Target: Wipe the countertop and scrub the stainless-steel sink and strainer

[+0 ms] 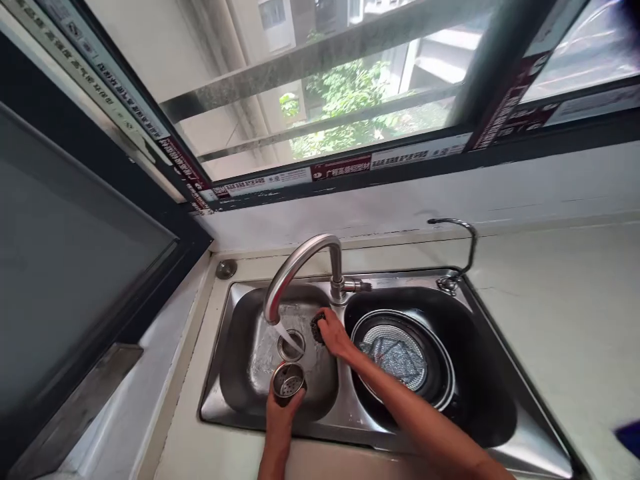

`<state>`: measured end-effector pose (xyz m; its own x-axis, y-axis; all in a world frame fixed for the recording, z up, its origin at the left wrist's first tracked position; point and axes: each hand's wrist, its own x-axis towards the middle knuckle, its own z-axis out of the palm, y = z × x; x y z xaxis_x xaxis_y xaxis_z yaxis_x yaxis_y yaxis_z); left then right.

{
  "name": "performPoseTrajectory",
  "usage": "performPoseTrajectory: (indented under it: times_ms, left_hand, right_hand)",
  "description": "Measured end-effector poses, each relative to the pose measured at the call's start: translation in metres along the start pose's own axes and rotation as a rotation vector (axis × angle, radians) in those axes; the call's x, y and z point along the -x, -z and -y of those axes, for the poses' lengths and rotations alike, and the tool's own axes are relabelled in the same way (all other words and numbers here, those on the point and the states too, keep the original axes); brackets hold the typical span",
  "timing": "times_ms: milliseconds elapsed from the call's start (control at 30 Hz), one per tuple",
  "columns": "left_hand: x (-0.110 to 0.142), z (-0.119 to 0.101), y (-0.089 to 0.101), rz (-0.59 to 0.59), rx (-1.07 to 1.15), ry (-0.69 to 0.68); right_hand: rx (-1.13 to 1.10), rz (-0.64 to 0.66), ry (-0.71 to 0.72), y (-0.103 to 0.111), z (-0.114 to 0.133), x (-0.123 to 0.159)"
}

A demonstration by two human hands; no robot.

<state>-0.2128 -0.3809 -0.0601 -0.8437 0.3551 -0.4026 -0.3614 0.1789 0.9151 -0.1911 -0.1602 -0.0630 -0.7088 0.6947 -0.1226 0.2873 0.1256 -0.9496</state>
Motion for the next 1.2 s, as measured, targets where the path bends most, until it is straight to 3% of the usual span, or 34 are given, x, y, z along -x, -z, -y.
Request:
performPoseTrajectory:
  times_ms: [167, 300, 400, 500, 600, 667, 767, 833, 1000, 1100, 1200]
  left_hand:
    - [0.01, -0.009, 0.001, 0.082, 0.02, 0.067]
    - [0.012, -0.022, 0.004, 0.088, -0.029, 0.058]
    - [0.013, -0.032, 0.008, 0.166, -0.07, 0.053]
    - [0.014, -0.041, 0.01, 0.279, -0.134, 0.03]
    - [0.009, -0.046, 0.011, 0.298, -0.221, -0.004]
    - [0.003, -0.047, 0.012, 0.231, -0.271, -0.041]
    - [-0.012, -0.045, 0.013, 0.145, -0.412, -0.099]
    - [-0.022, -0.041, 0.013, 0.152, -0.545, -0.129]
    - [-0.048, -0.018, 0.012, 0.215, -0.564, -0.086]
    - [-0.066, -0.006, 0.019, 0.169, -0.496, -0.028]
    - [-0.081, -0.003, 0.026, 0.098, -0.405, 0.006]
  right_hand:
    - [-0.093, 0.142, 0.039, 0.0, 0.016, 0.012]
    - [-0.138, 0.31, 0.189, 0.015, 0.026, 0.032]
    - [-0.096, 0.516, 0.456, 0.024, 0.035, 0.04]
    - [0.049, 0.716, 0.793, 0.017, 0.041, 0.04]
    - [0.338, 0.752, 1.104, -0.004, 0.042, 0.033]
    - [0.496, 0.706, 1.193, -0.018, 0.039, 0.028]
    - [0.635, 0.671, 1.157, -0.035, 0.032, 0.022]
    - [0.67, 0.701, 1.07, -0.045, 0.022, 0.023]
    - [0.609, 0.748, 0.577, -0.067, -0.013, 0.021]
    - [0.584, 0.641, 0.446, -0.063, -0.032, 0.013]
    - [0.465, 0.437, 0.329, -0.046, -0.045, 0.01]
